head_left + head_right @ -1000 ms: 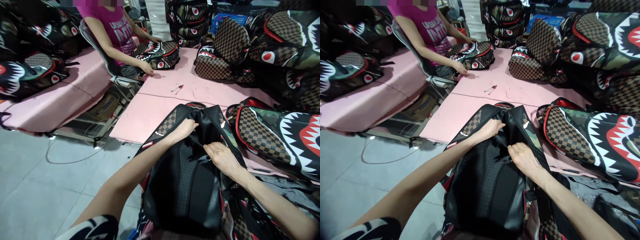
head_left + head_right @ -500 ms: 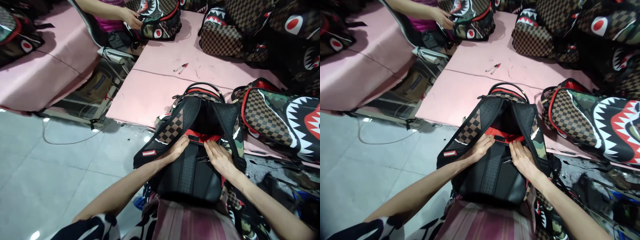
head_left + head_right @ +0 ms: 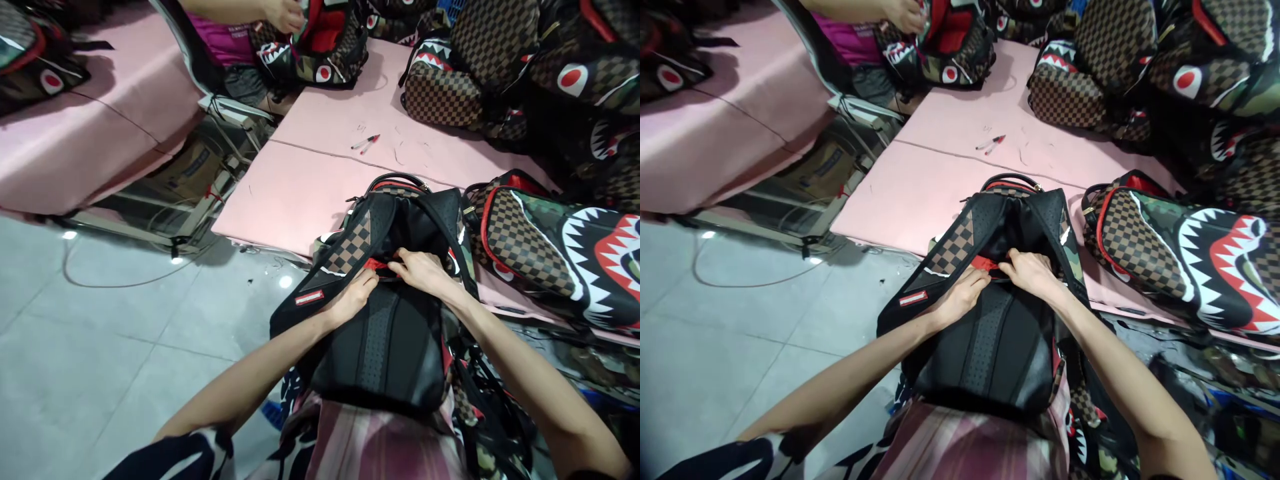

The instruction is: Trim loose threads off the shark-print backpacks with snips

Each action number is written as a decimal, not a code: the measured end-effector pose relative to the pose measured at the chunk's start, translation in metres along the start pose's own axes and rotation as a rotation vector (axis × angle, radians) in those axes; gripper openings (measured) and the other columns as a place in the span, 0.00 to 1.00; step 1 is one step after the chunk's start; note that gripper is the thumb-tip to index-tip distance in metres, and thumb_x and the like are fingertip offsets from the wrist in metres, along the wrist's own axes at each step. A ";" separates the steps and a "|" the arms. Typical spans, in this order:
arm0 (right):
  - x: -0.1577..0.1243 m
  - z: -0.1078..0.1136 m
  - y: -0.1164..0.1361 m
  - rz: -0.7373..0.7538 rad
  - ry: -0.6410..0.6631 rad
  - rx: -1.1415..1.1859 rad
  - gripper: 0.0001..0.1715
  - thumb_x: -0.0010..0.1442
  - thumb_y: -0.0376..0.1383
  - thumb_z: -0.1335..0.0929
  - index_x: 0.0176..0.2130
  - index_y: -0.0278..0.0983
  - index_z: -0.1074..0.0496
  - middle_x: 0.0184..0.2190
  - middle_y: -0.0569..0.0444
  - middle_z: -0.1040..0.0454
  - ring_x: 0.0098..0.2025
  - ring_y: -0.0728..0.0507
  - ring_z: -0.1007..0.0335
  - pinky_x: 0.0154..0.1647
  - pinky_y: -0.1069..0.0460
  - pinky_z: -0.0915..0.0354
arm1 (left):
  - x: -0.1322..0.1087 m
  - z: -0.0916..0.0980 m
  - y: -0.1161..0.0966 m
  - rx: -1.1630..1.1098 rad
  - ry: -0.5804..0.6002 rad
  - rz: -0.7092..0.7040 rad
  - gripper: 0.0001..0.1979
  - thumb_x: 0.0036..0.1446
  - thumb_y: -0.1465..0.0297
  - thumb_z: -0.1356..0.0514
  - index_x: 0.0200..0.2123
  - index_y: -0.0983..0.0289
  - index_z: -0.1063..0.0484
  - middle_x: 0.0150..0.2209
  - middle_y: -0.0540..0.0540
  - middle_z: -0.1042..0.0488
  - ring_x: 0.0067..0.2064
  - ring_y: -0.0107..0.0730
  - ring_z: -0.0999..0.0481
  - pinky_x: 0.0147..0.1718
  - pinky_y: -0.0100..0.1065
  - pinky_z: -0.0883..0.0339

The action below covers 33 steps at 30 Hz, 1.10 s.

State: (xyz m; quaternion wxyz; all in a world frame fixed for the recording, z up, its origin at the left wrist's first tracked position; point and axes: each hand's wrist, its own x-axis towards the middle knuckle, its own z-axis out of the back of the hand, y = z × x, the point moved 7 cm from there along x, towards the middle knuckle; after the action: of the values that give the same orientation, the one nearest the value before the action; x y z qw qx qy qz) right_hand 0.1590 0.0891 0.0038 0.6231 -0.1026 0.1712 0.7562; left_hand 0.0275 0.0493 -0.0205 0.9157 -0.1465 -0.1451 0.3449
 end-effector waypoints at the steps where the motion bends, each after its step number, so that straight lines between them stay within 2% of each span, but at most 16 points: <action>1: 0.003 -0.003 -0.001 -0.006 0.031 0.001 0.20 0.60 0.45 0.40 0.47 0.38 0.32 0.37 0.47 0.23 0.41 0.39 0.27 0.35 0.52 0.38 | 0.000 0.000 0.001 -0.003 -0.004 0.003 0.15 0.58 0.81 0.53 0.44 0.62 0.34 0.42 0.53 0.31 0.45 0.33 0.33 0.47 0.37 0.38; 4: 0.008 -0.011 -0.008 -0.024 0.087 0.006 0.18 0.58 0.44 0.37 0.46 0.41 0.30 0.38 0.50 0.23 0.42 0.40 0.28 0.35 0.52 0.39 | 0.000 -0.001 0.004 -0.024 -0.034 0.014 0.14 0.58 0.80 0.52 0.44 0.62 0.34 0.40 0.54 0.31 0.44 0.33 0.32 0.47 0.37 0.38; 11: 0.018 -0.016 -0.008 0.003 0.090 0.076 0.19 0.55 0.44 0.35 0.45 0.42 0.29 0.36 0.51 0.22 0.40 0.40 0.27 0.32 0.53 0.41 | 0.003 -0.007 0.008 -0.027 -0.045 0.028 0.13 0.59 0.79 0.51 0.43 0.63 0.33 0.40 0.54 0.30 0.44 0.34 0.32 0.46 0.36 0.37; 17: 0.026 -0.017 -0.006 0.004 0.094 0.134 0.18 0.53 0.44 0.34 0.44 0.43 0.28 0.38 0.52 0.23 0.42 0.41 0.28 0.34 0.53 0.41 | 0.007 0.001 0.006 -0.025 -0.092 0.033 0.09 0.59 0.78 0.50 0.40 0.64 0.32 0.37 0.53 0.29 0.40 0.30 0.31 0.44 0.33 0.36; 21: 0.026 -0.018 -0.010 -0.033 0.085 0.271 0.15 0.53 0.45 0.34 0.40 0.44 0.27 0.38 0.56 0.23 0.41 0.43 0.28 0.34 0.54 0.41 | 0.006 0.006 0.004 -0.077 -0.167 0.040 0.09 0.60 0.77 0.51 0.38 0.65 0.32 0.36 0.53 0.29 0.38 0.29 0.30 0.42 0.31 0.36; 24: 0.025 -0.020 -0.016 -0.078 0.069 0.332 0.16 0.54 0.45 0.35 0.41 0.43 0.27 0.37 0.57 0.23 0.39 0.44 0.28 0.32 0.54 0.41 | 0.006 0.008 0.006 -0.177 -0.212 0.094 0.09 0.61 0.75 0.52 0.37 0.65 0.32 0.36 0.53 0.29 0.39 0.28 0.30 0.42 0.30 0.35; 26: 0.024 -0.021 -0.018 -0.098 0.058 0.359 0.16 0.54 0.45 0.35 0.40 0.43 0.27 0.36 0.57 0.23 0.37 0.45 0.28 0.31 0.55 0.41 | 0.010 0.009 0.013 -0.205 -0.219 0.194 0.10 0.62 0.74 0.52 0.38 0.64 0.31 0.37 0.54 0.29 0.40 0.30 0.30 0.44 0.33 0.36; 30: 0.022 -0.021 -0.021 -0.124 0.028 0.395 0.15 0.54 0.45 0.36 0.39 0.43 0.26 0.35 0.57 0.23 0.37 0.45 0.28 0.30 0.55 0.41 | 0.031 0.012 0.032 -0.235 -0.102 0.384 0.12 0.58 0.75 0.50 0.42 0.65 0.30 0.40 0.56 0.28 0.42 0.33 0.28 0.45 0.34 0.36; 33: 0.019 -0.019 -0.022 -0.121 0.001 0.394 0.16 0.53 0.45 0.35 0.40 0.43 0.26 0.36 0.57 0.23 0.38 0.45 0.28 0.31 0.55 0.41 | 0.060 0.010 0.038 -0.204 0.165 0.346 0.13 0.53 0.73 0.45 0.41 0.62 0.26 0.36 0.53 0.24 0.39 0.33 0.26 0.41 0.30 0.35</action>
State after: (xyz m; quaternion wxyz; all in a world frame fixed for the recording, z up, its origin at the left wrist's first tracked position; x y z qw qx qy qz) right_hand 0.1757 0.1033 -0.0233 0.6754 0.0109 0.3096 0.6692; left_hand 0.0443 0.1191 -0.0153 0.8322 -0.2889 -0.0764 0.4671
